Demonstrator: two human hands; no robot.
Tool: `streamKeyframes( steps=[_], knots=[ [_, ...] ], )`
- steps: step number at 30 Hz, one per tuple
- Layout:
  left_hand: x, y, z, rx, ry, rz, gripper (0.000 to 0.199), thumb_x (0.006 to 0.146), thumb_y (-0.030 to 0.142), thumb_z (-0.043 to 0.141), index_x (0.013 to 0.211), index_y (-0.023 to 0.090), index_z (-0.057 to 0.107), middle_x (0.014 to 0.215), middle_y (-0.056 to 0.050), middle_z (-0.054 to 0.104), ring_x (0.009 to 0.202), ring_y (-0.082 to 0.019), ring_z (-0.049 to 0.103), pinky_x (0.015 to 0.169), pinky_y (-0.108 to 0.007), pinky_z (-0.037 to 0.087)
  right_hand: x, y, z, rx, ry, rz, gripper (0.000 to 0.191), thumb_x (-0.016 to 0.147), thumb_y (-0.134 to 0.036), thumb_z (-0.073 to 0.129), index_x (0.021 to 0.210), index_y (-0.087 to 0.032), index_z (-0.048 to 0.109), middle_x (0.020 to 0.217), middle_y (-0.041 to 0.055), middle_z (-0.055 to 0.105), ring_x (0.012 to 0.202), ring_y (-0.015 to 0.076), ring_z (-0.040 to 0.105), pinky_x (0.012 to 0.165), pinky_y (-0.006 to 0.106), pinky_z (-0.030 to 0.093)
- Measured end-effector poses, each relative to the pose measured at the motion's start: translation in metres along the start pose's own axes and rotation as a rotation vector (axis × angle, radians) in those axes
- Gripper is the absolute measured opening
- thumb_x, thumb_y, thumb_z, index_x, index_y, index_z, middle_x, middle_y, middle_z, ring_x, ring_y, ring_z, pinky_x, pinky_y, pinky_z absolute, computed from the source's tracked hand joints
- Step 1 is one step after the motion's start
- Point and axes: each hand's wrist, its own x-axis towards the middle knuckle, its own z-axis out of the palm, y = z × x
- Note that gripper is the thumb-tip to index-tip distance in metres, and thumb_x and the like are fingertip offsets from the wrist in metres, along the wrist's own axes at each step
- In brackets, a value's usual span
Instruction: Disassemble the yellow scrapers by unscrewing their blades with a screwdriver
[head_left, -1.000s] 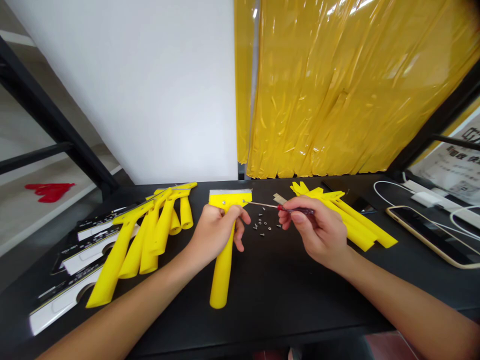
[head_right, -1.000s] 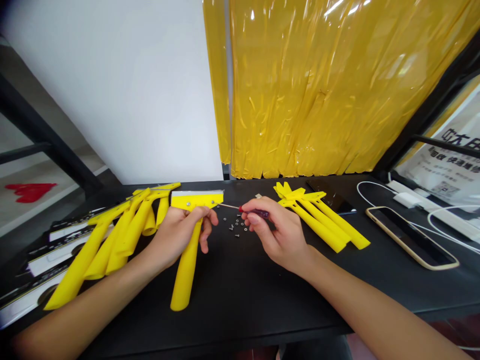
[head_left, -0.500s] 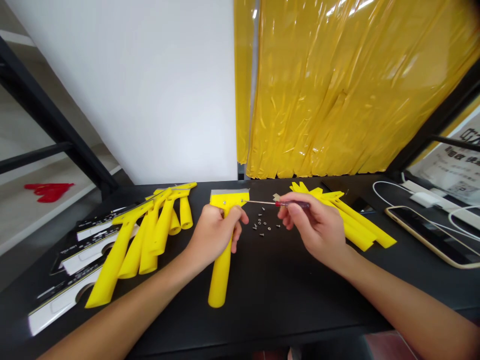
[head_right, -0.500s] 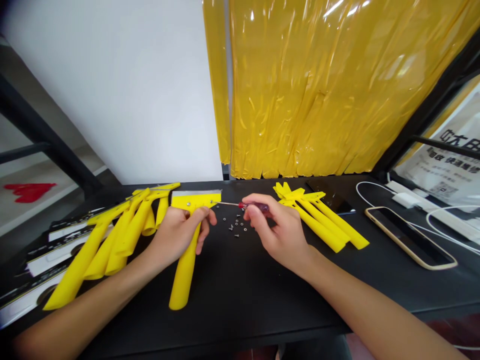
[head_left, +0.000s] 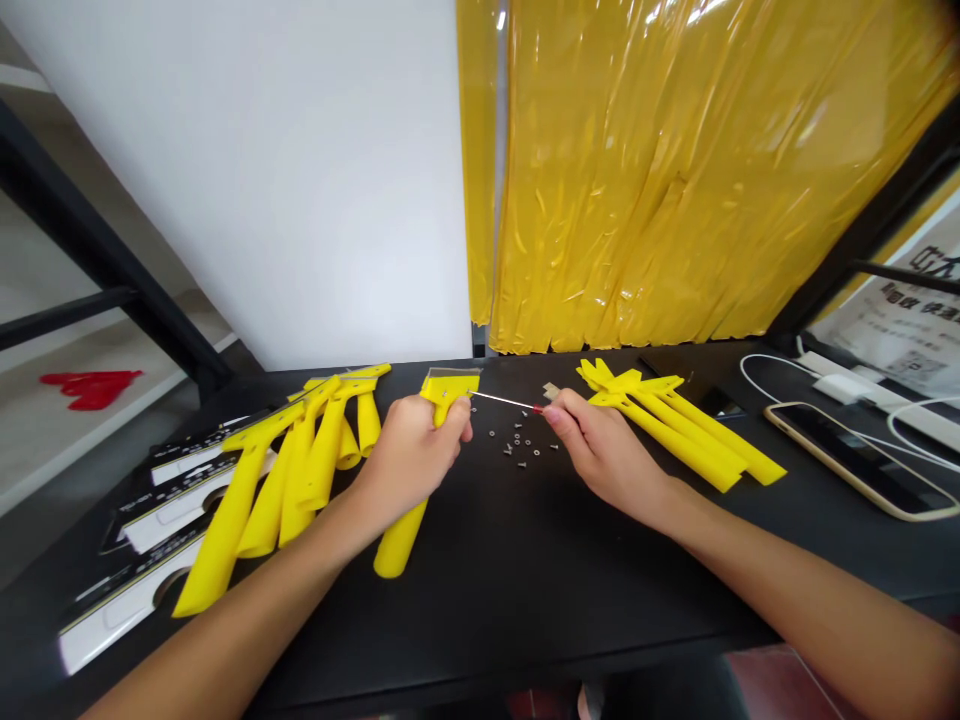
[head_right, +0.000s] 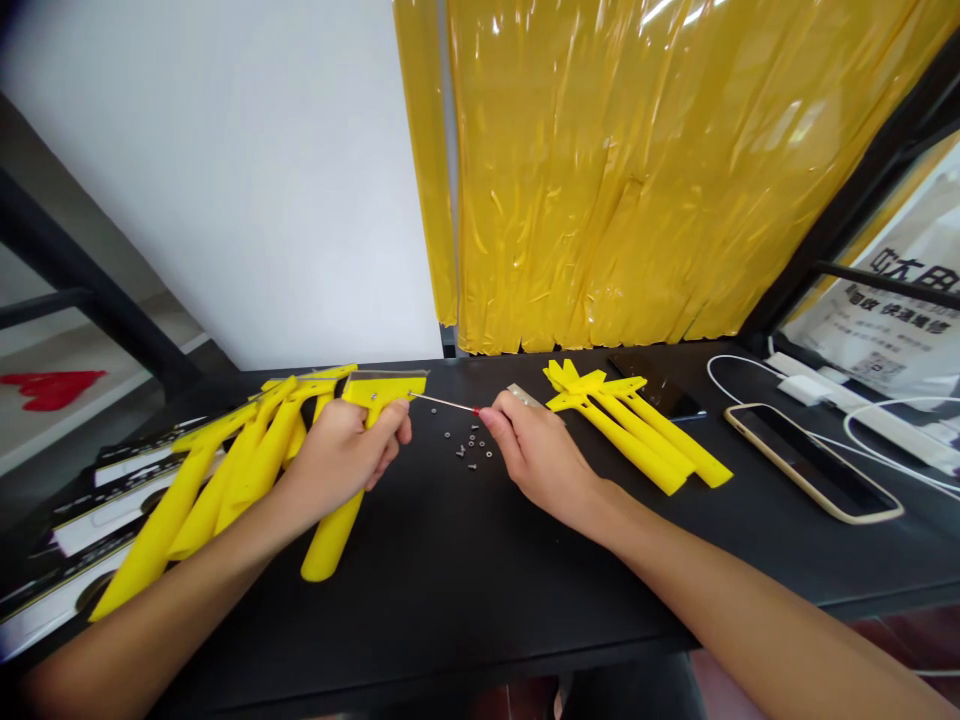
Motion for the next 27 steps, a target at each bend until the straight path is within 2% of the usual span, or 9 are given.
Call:
streamKeyframes(
  steps=[3, 7, 10, 13, 17, 19, 21, 25, 27],
  knots=[
    [0.005, -0.003, 0.001, -0.072, -0.130, -0.148, 0.040, 0.096, 0.039, 0.047, 0.062, 0.021, 0.055, 0.039, 0.004, 0.047, 0.030, -0.012, 0.046, 0.035, -0.024, 0.036, -0.001, 0.001, -0.002, -0.197, 0.014, -0.060, 0.029, 0.104, -0.044, 0.040, 0.085, -0.023, 0.045, 0.077, 0.0019, 0.053, 0.063, 0.0160, 0.047, 0.058, 0.031, 0.031],
    [0.007, -0.005, 0.002, -0.048, -0.101, -0.147, 0.039, 0.096, 0.040, 0.047, 0.064, 0.021, 0.058, 0.040, 0.004, 0.048, 0.031, -0.012, 0.047, 0.035, -0.024, 0.036, 0.000, 0.002, -0.003, -0.101, -0.039, -0.016, 0.029, 0.105, -0.045, 0.038, 0.094, -0.022, 0.052, 0.084, 0.0028, 0.058, 0.070, 0.0170, 0.053, 0.064, 0.031, 0.037],
    [0.003, -0.005, 0.002, 0.084, -0.007, -0.018, 0.038, 0.095, 0.041, 0.049, 0.066, 0.021, 0.061, 0.043, 0.003, 0.051, 0.035, -0.013, 0.049, 0.038, -0.025, 0.038, 0.001, 0.003, -0.002, 0.031, -0.181, 0.080, 0.045, 0.106, -0.050, 0.030, 0.082, -0.021, 0.055, 0.074, 0.0008, 0.057, 0.069, 0.0165, 0.054, 0.067, 0.032, 0.040],
    [-0.002, -0.003, 0.001, 0.212, 0.081, 0.143, 0.033, 0.095, 0.037, 0.052, 0.068, 0.021, 0.062, 0.047, 0.003, 0.054, 0.044, -0.014, 0.051, 0.045, -0.025, 0.040, 0.001, 0.003, 0.000, 0.162, -0.295, 0.119, 0.052, 0.106, -0.053, 0.026, 0.072, -0.021, 0.049, 0.066, -0.0014, 0.051, 0.064, 0.0148, 0.050, 0.064, 0.031, 0.039],
    [-0.003, 0.000, -0.002, 0.364, 0.211, 0.267, 0.026, 0.096, 0.033, 0.052, 0.077, 0.022, 0.065, 0.055, 0.003, 0.057, 0.052, -0.015, 0.053, 0.055, -0.027, 0.042, 0.002, 0.005, 0.004, 0.229, -0.177, 0.064, 0.037, 0.103, -0.051, 0.040, 0.081, -0.022, 0.045, 0.074, -0.0025, 0.048, 0.068, 0.0137, 0.048, 0.065, 0.029, 0.040],
    [-0.002, 0.000, -0.001, 0.412, 0.228, 0.306, 0.019, 0.096, 0.031, 0.053, 0.092, 0.022, 0.068, 0.066, 0.002, 0.064, 0.057, -0.016, 0.056, 0.060, -0.028, 0.044, 0.002, 0.006, 0.005, 0.271, -0.126, 0.057, 0.031, 0.100, -0.050, 0.049, 0.087, -0.023, 0.043, 0.077, -0.0030, 0.049, 0.070, 0.0133, 0.048, 0.064, 0.028, 0.041],
    [-0.002, -0.001, 0.002, 0.432, 0.210, 0.340, 0.021, 0.095, 0.029, 0.054, 0.109, 0.021, 0.067, 0.081, -0.001, 0.070, 0.066, -0.017, 0.061, 0.066, -0.028, 0.047, 0.002, 0.007, 0.006, 0.331, -0.118, 0.115, 0.031, 0.099, -0.052, 0.050, 0.090, -0.023, 0.045, 0.075, -0.0033, 0.049, 0.065, 0.0124, 0.046, 0.059, 0.026, 0.040],
    [-0.002, -0.009, 0.005, 0.433, 0.202, 0.484, 0.032, 0.088, 0.021, 0.060, 0.119, 0.020, 0.063, 0.103, -0.005, 0.073, 0.087, -0.020, 0.067, 0.082, -0.030, 0.051, 0.003, 0.008, 0.005, 0.490, -0.263, 0.359, 0.051, 0.101, -0.063, 0.033, 0.086, -0.021, 0.056, 0.063, -0.0051, 0.037, 0.050, 0.0097, 0.035, 0.043, 0.022, 0.030],
    [-0.001, -0.014, 0.005, 0.408, 0.202, 0.575, 0.037, 0.086, 0.018, 0.061, 0.122, 0.020, 0.061, 0.106, -0.006, 0.072, 0.091, -0.020, 0.067, 0.084, -0.031, 0.052, 0.003, 0.008, 0.004, 0.556, -0.329, 0.369, 0.050, 0.100, -0.063, 0.035, 0.083, -0.020, 0.055, 0.061, -0.0067, 0.032, 0.048, 0.0083, 0.032, 0.042, 0.021, 0.028]
  ],
)
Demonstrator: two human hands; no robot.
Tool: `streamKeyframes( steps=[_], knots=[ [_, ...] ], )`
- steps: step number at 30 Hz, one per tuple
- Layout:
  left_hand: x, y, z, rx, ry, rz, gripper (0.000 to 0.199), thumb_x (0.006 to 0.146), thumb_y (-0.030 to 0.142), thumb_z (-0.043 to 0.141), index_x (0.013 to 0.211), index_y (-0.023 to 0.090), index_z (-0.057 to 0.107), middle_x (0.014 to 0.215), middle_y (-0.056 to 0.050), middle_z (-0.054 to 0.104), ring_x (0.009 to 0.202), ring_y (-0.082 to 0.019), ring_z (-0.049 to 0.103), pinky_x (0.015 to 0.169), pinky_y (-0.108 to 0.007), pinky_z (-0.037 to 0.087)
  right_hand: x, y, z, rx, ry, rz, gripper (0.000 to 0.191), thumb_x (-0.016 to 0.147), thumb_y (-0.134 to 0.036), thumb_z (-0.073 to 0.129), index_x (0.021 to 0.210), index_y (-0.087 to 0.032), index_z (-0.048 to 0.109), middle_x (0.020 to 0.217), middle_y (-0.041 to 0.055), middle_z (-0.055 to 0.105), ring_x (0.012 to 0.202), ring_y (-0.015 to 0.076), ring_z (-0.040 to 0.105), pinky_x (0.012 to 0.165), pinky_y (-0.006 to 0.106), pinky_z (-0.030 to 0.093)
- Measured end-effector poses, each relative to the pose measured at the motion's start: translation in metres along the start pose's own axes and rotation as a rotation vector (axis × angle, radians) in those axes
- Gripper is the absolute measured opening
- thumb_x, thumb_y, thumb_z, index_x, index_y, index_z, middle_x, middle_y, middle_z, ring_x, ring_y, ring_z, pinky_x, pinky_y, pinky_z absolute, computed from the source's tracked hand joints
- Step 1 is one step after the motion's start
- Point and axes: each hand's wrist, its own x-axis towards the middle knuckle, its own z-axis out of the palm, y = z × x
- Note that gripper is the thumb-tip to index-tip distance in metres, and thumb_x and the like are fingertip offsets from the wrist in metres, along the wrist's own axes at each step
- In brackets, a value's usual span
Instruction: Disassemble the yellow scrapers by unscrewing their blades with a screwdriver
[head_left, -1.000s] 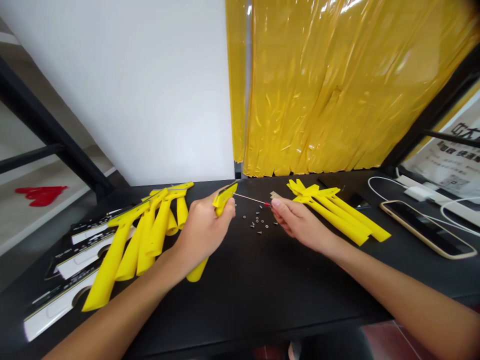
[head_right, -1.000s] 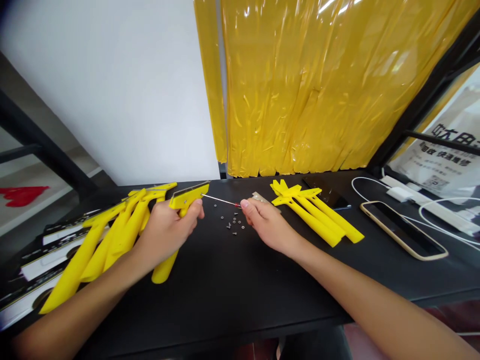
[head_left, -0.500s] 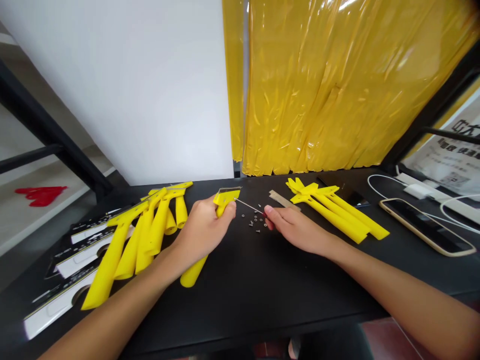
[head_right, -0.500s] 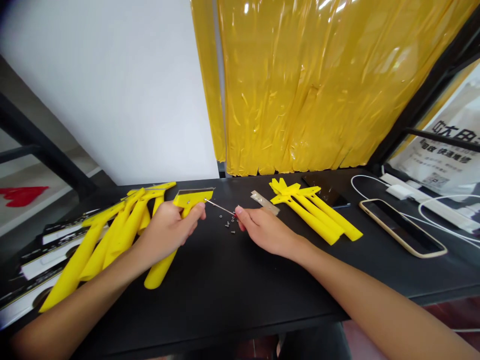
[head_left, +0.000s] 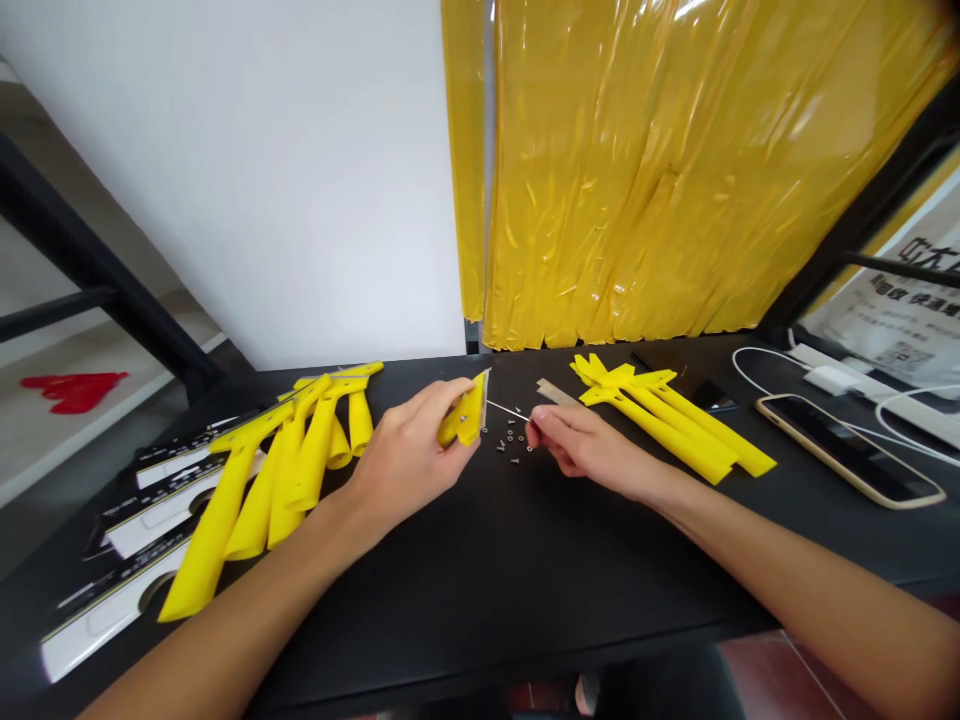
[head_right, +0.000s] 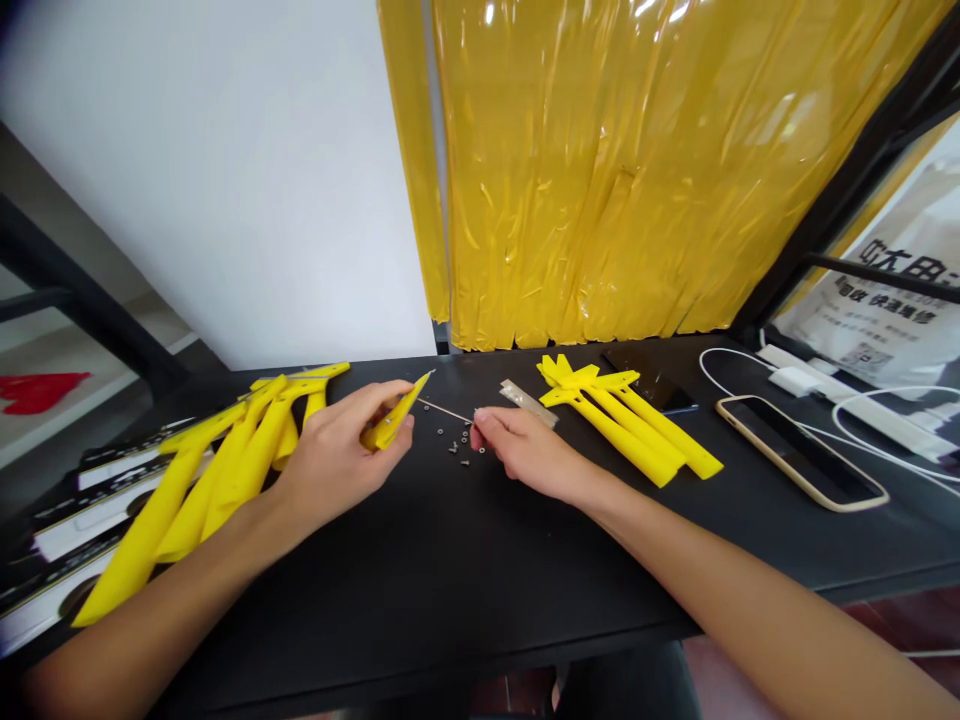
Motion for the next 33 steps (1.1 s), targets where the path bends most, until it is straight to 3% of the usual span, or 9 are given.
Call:
streamKeyframes(
  steps=[5, 8, 12, 16, 21, 26, 29, 31, 33],
  knots=[
    [0.002, -0.003, -0.001, -0.046, 0.040, 0.024, 0.037, 0.084, 0.016, 0.064, 0.121, 0.018, 0.062, 0.101, -0.007, 0.073, 0.086, -0.018, 0.068, 0.081, -0.030, 0.055, -0.001, -0.001, 0.001, -0.004, -0.038, -0.081, 0.035, 0.098, -0.056, 0.049, 0.089, -0.023, 0.046, 0.065, -0.0082, 0.044, 0.047, 0.0070, 0.041, 0.042, 0.019, 0.035],
    [0.003, -0.001, -0.001, -0.075, 0.038, -0.002, 0.037, 0.082, 0.016, 0.065, 0.120, 0.017, 0.063, 0.099, -0.007, 0.073, 0.084, -0.018, 0.068, 0.080, -0.030, 0.056, -0.001, 0.000, 0.004, -0.001, -0.044, -0.133, 0.032, 0.096, -0.054, 0.055, 0.094, -0.023, 0.049, 0.071, -0.0072, 0.047, 0.047, 0.0057, 0.039, 0.040, 0.018, 0.033],
    [0.001, -0.001, 0.000, -0.116, 0.013, -0.009, 0.040, 0.082, 0.016, 0.065, 0.122, 0.018, 0.062, 0.098, -0.006, 0.072, 0.083, -0.018, 0.067, 0.078, -0.029, 0.055, -0.001, 0.001, 0.006, -0.012, -0.036, -0.075, 0.050, 0.101, -0.059, 0.038, 0.088, -0.017, 0.062, 0.065, -0.0050, 0.039, 0.048, 0.0071, 0.034, 0.039, 0.020, 0.028],
    [0.000, -0.002, 0.001, -0.152, -0.011, -0.071, 0.044, 0.080, 0.017, 0.066, 0.124, 0.020, 0.062, 0.095, -0.005, 0.070, 0.081, -0.017, 0.066, 0.074, -0.028, 0.054, 0.001, 0.001, 0.004, -0.107, -0.003, -0.165, 0.039, 0.101, -0.054, 0.042, 0.088, -0.020, 0.057, 0.070, -0.0041, 0.042, 0.057, 0.0099, 0.043, 0.050, 0.022, 0.038],
    [0.001, -0.001, 0.001, -0.230, -0.056, -0.130, 0.044, 0.079, 0.018, 0.066, 0.123, 0.020, 0.060, 0.078, 0.002, 0.061, 0.065, -0.012, 0.055, 0.065, -0.023, 0.048, 0.002, 0.000, 0.005, -0.296, 0.154, -0.338, 0.024, 0.100, -0.044, 0.053, 0.090, -0.022, 0.050, 0.079, -0.0022, 0.051, 0.073, 0.0137, 0.049, 0.067, 0.027, 0.042],
    [0.002, 0.004, -0.001, -0.338, -0.070, -0.146, 0.042, 0.080, 0.015, 0.066, 0.120, 0.022, 0.058, 0.071, 0.008, 0.049, 0.057, -0.008, 0.045, 0.057, -0.020, 0.041, -0.003, -0.005, 0.003, -0.333, 0.126, -0.306, 0.038, 0.107, -0.043, 0.032, 0.091, -0.022, 0.059, 0.077, -0.0009, 0.054, 0.073, 0.0148, 0.052, 0.070, 0.029, 0.042],
    [0.003, 0.006, -0.003, -0.378, -0.060, -0.156, 0.041, 0.080, 0.016, 0.067, 0.120, 0.023, 0.059, 0.070, 0.008, 0.047, 0.057, -0.008, 0.045, 0.055, -0.020, 0.039, -0.004, -0.006, 0.002, -0.338, 0.129, -0.348, 0.034, 0.106, -0.042, 0.036, 0.092, -0.022, 0.059, 0.078, 0.0001, 0.057, 0.076, 0.0156, 0.054, 0.072, 0.030, 0.044],
    [0.006, 0.007, -0.005, -0.436, -0.050, -0.220, 0.039, 0.080, 0.019, 0.069, 0.118, 0.023, 0.060, 0.068, 0.008, 0.048, 0.054, -0.008, 0.045, 0.052, -0.020, 0.039, -0.003, -0.005, 0.002, -0.334, 0.120, -0.369, 0.028, 0.104, -0.042, 0.045, 0.091, -0.021, 0.059, 0.079, 0.0002, 0.059, 0.076, 0.0157, 0.055, 0.071, 0.029, 0.044],
    [0.009, 0.008, -0.007, -0.538, -0.071, -0.366, 0.036, 0.082, 0.025, 0.069, 0.116, 0.023, 0.058, 0.062, 0.009, 0.049, 0.045, -0.008, 0.046, 0.044, -0.020, 0.038, -0.002, -0.005, 0.003, -0.319, 0.125, -0.371, 0.023, 0.101, -0.041, 0.052, 0.092, -0.022, 0.060, 0.079, -0.0002, 0.060, 0.074, 0.0154, 0.055, 0.069, 0.028, 0.043]
  ],
)
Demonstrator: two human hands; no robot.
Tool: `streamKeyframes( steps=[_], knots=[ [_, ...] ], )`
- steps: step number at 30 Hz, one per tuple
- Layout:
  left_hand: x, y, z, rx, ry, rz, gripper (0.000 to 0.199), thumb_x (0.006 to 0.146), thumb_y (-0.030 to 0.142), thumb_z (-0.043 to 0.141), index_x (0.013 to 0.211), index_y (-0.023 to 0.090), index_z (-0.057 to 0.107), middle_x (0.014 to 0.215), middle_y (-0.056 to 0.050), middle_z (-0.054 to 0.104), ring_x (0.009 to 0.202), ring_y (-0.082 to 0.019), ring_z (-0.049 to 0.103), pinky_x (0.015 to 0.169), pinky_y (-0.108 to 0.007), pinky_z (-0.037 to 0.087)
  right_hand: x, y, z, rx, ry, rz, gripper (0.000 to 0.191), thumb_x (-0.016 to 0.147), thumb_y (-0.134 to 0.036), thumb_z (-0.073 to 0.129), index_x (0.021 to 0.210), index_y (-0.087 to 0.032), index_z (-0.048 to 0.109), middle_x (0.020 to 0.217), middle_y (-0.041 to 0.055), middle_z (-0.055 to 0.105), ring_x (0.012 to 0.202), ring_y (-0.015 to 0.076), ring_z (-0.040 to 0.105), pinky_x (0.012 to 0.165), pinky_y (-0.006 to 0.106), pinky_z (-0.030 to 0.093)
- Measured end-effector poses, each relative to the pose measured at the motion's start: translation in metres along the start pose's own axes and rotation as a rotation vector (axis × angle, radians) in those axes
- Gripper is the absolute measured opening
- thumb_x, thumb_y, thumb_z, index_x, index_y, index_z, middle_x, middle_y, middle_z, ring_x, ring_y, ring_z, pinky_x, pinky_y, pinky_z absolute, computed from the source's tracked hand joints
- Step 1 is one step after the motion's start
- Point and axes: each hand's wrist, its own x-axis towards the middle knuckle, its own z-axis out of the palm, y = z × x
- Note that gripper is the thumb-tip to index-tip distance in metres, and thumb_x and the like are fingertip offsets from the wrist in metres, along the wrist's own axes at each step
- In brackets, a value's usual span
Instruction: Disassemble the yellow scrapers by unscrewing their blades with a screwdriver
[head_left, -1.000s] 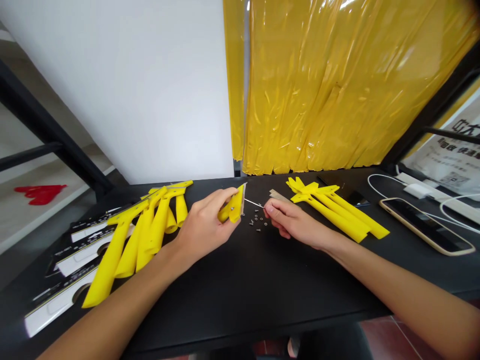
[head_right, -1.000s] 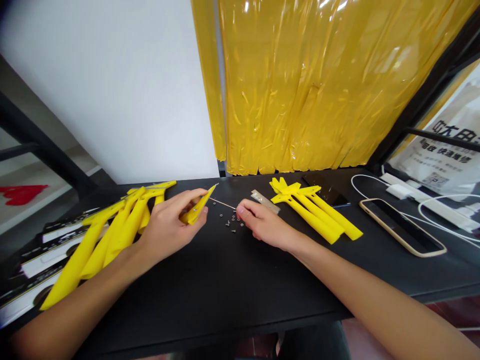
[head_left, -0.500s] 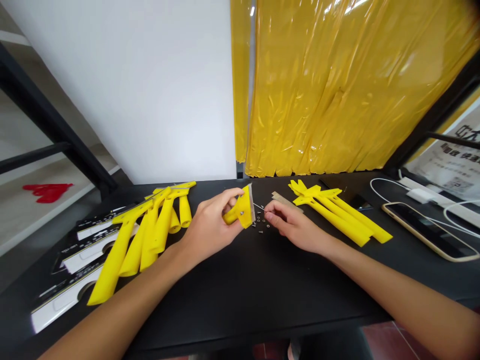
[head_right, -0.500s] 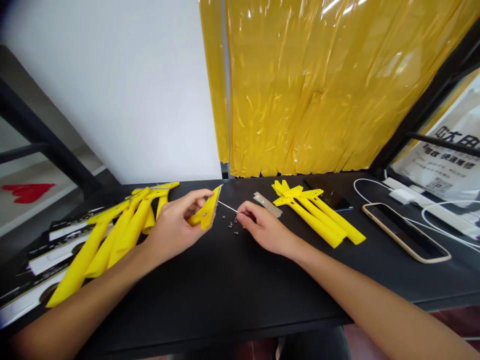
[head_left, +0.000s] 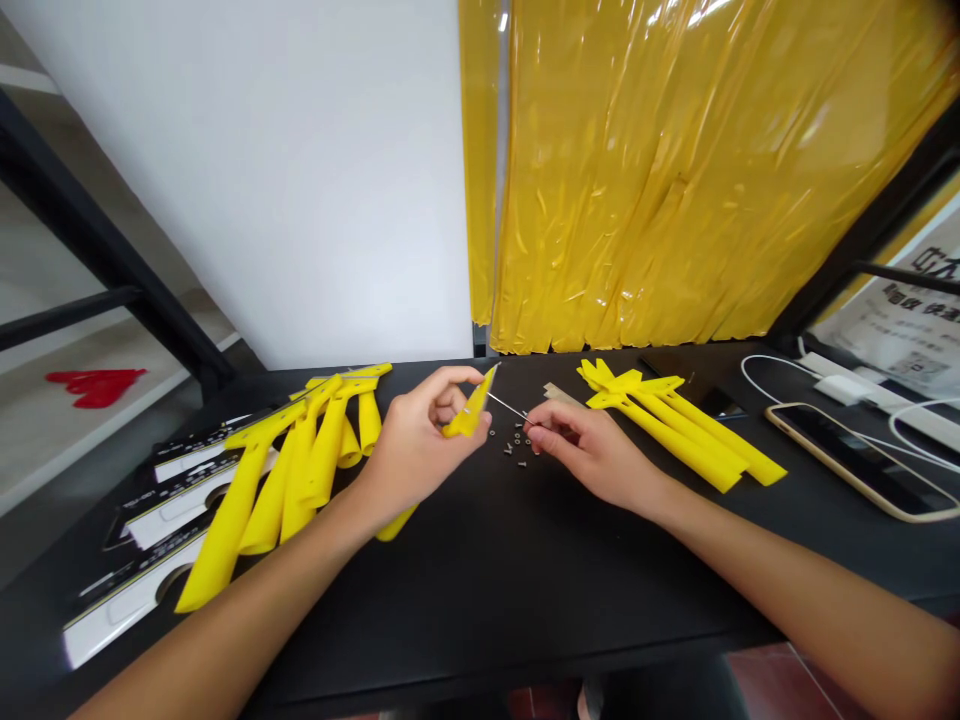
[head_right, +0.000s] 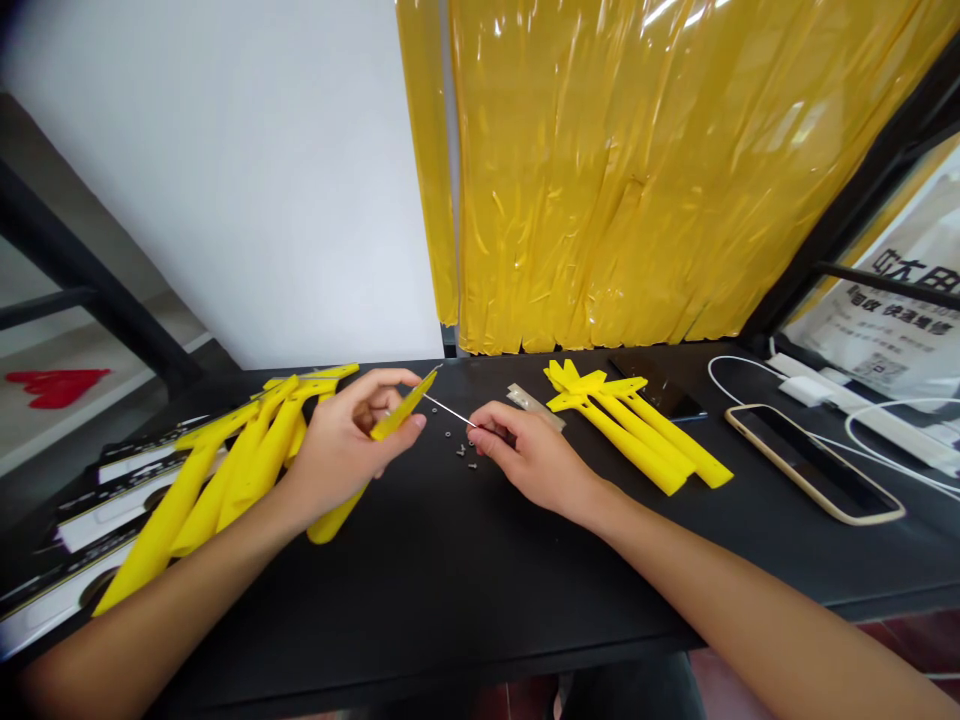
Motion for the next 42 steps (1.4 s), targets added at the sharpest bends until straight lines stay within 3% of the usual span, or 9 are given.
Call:
streamKeyframes(
  steps=[4, 9, 12, 15, 19, 23, 27, 34, 42],
  knots=[
    [0.003, 0.005, 0.000, -0.168, -0.076, -0.303, 0.018, 0.086, 0.032, 0.067, 0.089, 0.021, 0.054, 0.048, 0.009, 0.050, 0.031, -0.010, 0.045, 0.034, -0.021, 0.035, -0.002, -0.001, -0.001, -0.068, 0.097, 0.021, 0.019, 0.099, -0.040, 0.057, 0.106, -0.024, 0.064, 0.074, -0.0027, 0.055, 0.069, 0.0145, 0.051, 0.066, 0.028, 0.040],
    [0.001, 0.008, 0.007, -0.231, -0.167, -0.490, 0.034, 0.089, 0.031, 0.062, 0.061, 0.021, 0.045, 0.044, 0.005, 0.047, 0.029, -0.008, 0.044, 0.033, -0.021, 0.034, -0.006, -0.004, -0.001, -0.106, 0.217, 0.009, 0.026, 0.104, -0.036, 0.044, 0.124, -0.025, 0.056, 0.075, -0.0030, 0.053, 0.066, 0.0135, 0.050, 0.062, 0.028, 0.040],
    [-0.001, 0.007, 0.010, -0.253, -0.183, -0.525, 0.039, 0.093, 0.033, 0.055, 0.057, 0.019, 0.047, 0.044, 0.004, 0.045, 0.029, -0.008, 0.042, 0.032, -0.021, 0.031, -0.007, -0.005, 0.000, -0.093, 0.253, -0.049, 0.027, 0.100, -0.032, 0.053, 0.126, -0.025, 0.053, 0.070, -0.0056, 0.048, 0.060, 0.0125, 0.046, 0.058, 0.027, 0.039],
    [-0.001, 0.002, 0.013, -0.275, -0.184, -0.544, 0.039, 0.093, 0.032, 0.053, 0.057, 0.018, 0.051, 0.044, 0.003, 0.046, 0.030, -0.008, 0.042, 0.032, -0.021, 0.031, -0.007, -0.006, 0.001, -0.136, 0.304, -0.151, 0.027, 0.094, -0.029, 0.064, 0.121, -0.025, 0.057, 0.084, -0.0024, 0.057, 0.068, 0.0118, 0.053, 0.063, 0.025, 0.044],
    [-0.003, -0.006, 0.019, -0.316, -0.197, -0.591, 0.038, 0.092, 0.032, 0.053, 0.057, 0.018, 0.052, 0.045, 0.002, 0.047, 0.032, -0.009, 0.041, 0.031, -0.020, 0.031, -0.009, -0.008, -0.001, -0.230, 0.295, -0.193, 0.020, 0.098, -0.029, 0.058, 0.118, -0.024, 0.059, 0.079, -0.0028, 0.056, 0.066, 0.0113, 0.054, 0.063, 0.025, 0.044],
    [-0.003, -0.013, 0.024, -0.339, -0.222, -0.683, 0.060, 0.096, 0.057, 0.046, 0.052, 0.017, 0.053, 0.043, 0.001, 0.045, 0.031, -0.009, 0.039, 0.030, -0.020, 0.030, -0.009, -0.005, -0.002, -0.225, 0.292, -0.113, 0.022, 0.101, -0.030, 0.052, 0.121, -0.024, 0.056, 0.067, -0.0061, 0.051, 0.058, 0.0107, 0.051, 0.057, 0.025, 0.041],
    [-0.001, -0.015, 0.026, -0.334, -0.244, -0.751, 0.077, 0.092, 0.076, 0.034, 0.049, 0.016, 0.056, 0.042, -0.002, 0.047, 0.031, -0.009, 0.041, 0.030, -0.020, 0.031, -0.007, -0.005, 0.001, -0.204, 0.298, -0.153, 0.024, 0.097, -0.025, 0.055, 0.121, -0.023, 0.054, 0.078, -0.0036, 0.052, 0.060, 0.0103, 0.049, 0.056, 0.025, 0.042],
    [0.000, -0.014, 0.027, -0.314, -0.240, -0.761, 0.079, 0.092, 0.077, 0.034, 0.048, 0.015, 0.056, 0.040, -0.002, 0.046, 0.029, -0.009, 0.041, 0.030, -0.020, 0.030, -0.008, -0.006, -0.001, -0.272, 0.231, -0.122, 0.017, 0.100, -0.031, 0.054, 0.114, -0.023, 0.059, 0.071, -0.0040, 0.054, 0.059, 0.0116, 0.051, 0.059, 0.027, 0.041],
    [-0.001, -0.020, 0.029, -0.310, -0.246, -0.757, 0.075, 0.089, 0.076, 0.042, 0.050, 0.014, 0.060, 0.040, -0.002, 0.046, 0.030, -0.010, 0.041, 0.030, -0.021, 0.031, -0.007, -0.005, -0.003, -0.308, 0.209, -0.129, 0.018, 0.098, -0.034, 0.058, 0.112, -0.023, 0.061, 0.079, -0.0009, 0.063, 0.064, 0.0126, 0.058, 0.060, 0.026, 0.044]
  ],
)
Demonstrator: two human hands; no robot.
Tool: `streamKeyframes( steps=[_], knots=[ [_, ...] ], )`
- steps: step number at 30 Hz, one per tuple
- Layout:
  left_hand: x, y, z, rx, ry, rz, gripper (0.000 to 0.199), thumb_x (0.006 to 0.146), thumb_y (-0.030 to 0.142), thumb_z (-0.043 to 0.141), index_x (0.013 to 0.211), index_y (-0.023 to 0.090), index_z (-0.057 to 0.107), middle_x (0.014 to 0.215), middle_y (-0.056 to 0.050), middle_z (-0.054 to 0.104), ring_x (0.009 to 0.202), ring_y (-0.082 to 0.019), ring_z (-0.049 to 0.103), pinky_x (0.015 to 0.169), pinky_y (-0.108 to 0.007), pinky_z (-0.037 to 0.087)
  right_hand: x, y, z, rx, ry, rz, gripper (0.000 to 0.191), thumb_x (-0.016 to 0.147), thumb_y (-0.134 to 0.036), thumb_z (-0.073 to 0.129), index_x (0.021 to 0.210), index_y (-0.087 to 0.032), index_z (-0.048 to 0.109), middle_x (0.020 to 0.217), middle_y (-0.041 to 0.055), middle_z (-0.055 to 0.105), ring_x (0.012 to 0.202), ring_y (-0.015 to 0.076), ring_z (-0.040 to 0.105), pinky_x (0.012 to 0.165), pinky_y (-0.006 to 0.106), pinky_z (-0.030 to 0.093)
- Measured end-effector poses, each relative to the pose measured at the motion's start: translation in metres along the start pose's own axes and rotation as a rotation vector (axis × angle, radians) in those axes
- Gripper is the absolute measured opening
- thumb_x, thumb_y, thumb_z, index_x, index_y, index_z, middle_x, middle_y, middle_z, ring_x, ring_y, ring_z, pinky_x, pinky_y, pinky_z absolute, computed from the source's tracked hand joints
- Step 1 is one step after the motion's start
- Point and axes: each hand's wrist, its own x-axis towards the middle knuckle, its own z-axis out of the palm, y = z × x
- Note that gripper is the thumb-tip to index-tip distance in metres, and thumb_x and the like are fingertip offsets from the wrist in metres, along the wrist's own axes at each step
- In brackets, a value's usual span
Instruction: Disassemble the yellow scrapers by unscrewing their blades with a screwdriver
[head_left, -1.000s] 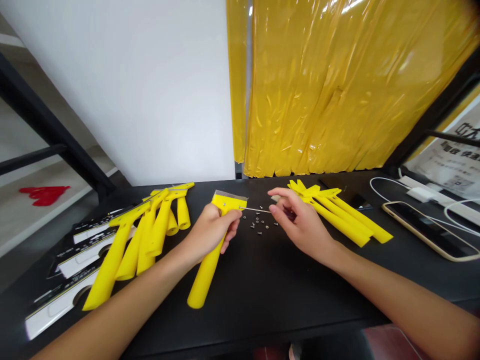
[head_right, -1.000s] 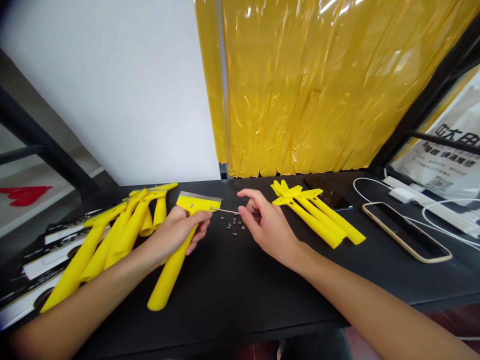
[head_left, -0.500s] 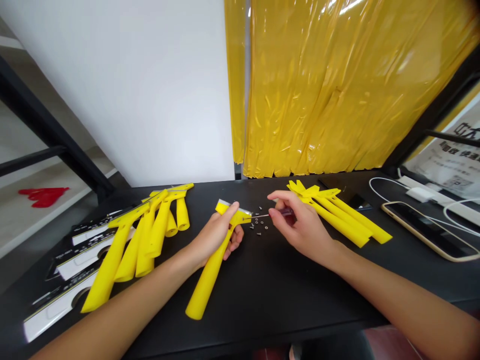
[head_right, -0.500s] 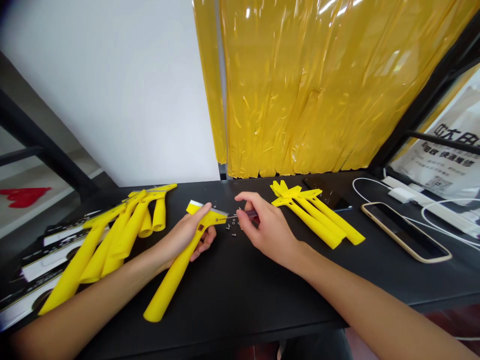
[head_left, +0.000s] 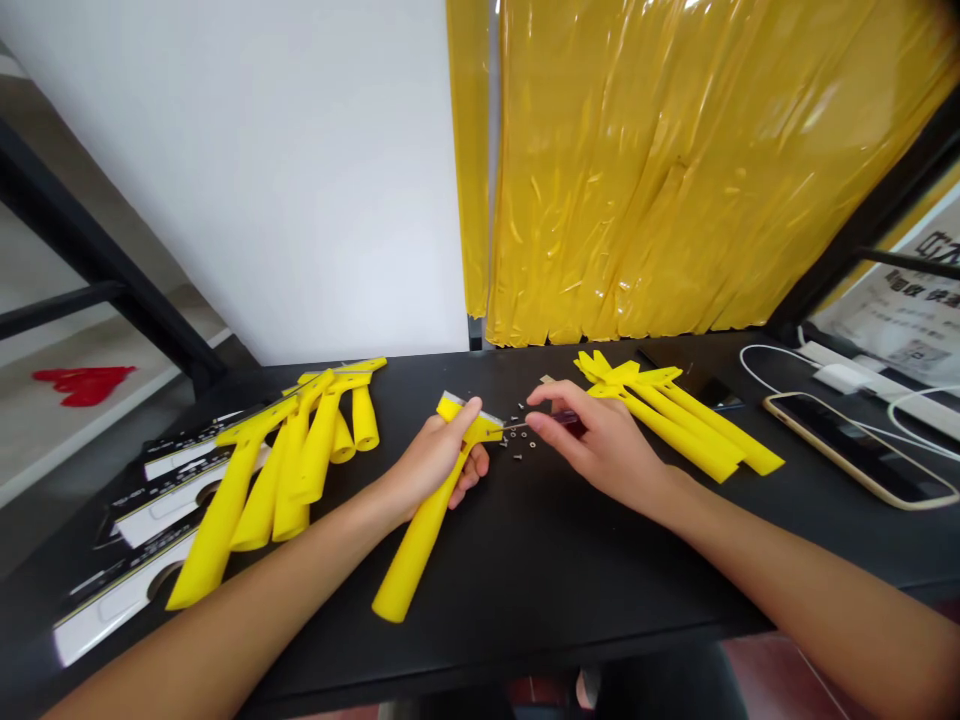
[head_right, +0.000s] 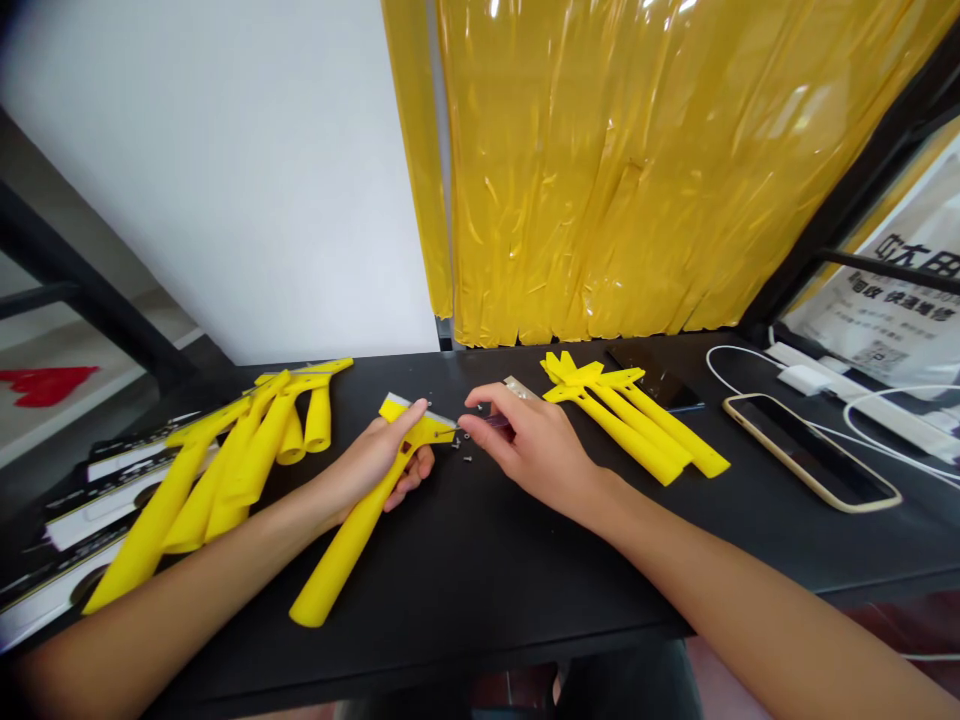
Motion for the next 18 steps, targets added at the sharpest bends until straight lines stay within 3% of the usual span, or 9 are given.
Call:
streamKeyframes(
  steps=[7, 11, 15, 18],
  knots=[
    [0.0025, 0.0017, -0.0024, 0.002, -0.037, -0.014, 0.073, 0.089, 0.076, 0.044, 0.053, 0.014, 0.061, 0.041, -0.002, 0.048, 0.030, -0.009, 0.041, 0.032, -0.021, 0.031, 0.0003, -0.0007, -0.0011, 0.023, 0.004, -0.077, 0.025, 0.096, -0.024, 0.055, 0.121, -0.022, 0.059, 0.091, 0.0027, 0.064, 0.070, 0.0133, 0.060, 0.062, 0.026, 0.047],
    [0.0003, 0.0060, -0.0018, 0.014, -0.049, -0.040, 0.070, 0.090, 0.073, 0.046, 0.054, 0.014, 0.060, 0.040, -0.003, 0.048, 0.030, -0.009, 0.041, 0.032, -0.021, 0.030, 0.0008, 0.0003, -0.0019, -0.014, -0.001, -0.053, 0.017, 0.099, -0.033, 0.055, 0.111, -0.023, 0.062, 0.085, 0.0017, 0.067, 0.069, 0.0141, 0.061, 0.063, 0.027, 0.046],
    [-0.0017, 0.0078, 0.0008, -0.009, -0.033, -0.012, 0.059, 0.093, 0.061, 0.049, 0.057, 0.015, 0.058, 0.041, -0.002, 0.049, 0.031, -0.009, 0.040, 0.032, -0.021, 0.029, 0.0013, 0.0007, -0.0030, -0.035, -0.006, -0.043, 0.017, 0.100, -0.030, 0.051, 0.112, -0.023, 0.062, 0.076, -0.0014, 0.063, 0.058, 0.0114, 0.055, 0.057, 0.027, 0.042],
    [-0.0018, 0.0078, 0.0002, -0.064, -0.038, 0.022, 0.039, 0.092, 0.042, 0.053, 0.065, 0.015, 0.060, 0.043, -0.001, 0.049, 0.032, -0.009, 0.040, 0.032, -0.021, 0.029, 0.0015, -0.0001, -0.0038, -0.020, 0.029, -0.045, 0.019, 0.097, -0.024, 0.054, 0.115, -0.022, 0.061, 0.079, -0.0008, 0.063, 0.060, 0.0116, 0.055, 0.057, 0.027, 0.043]
  ],
)
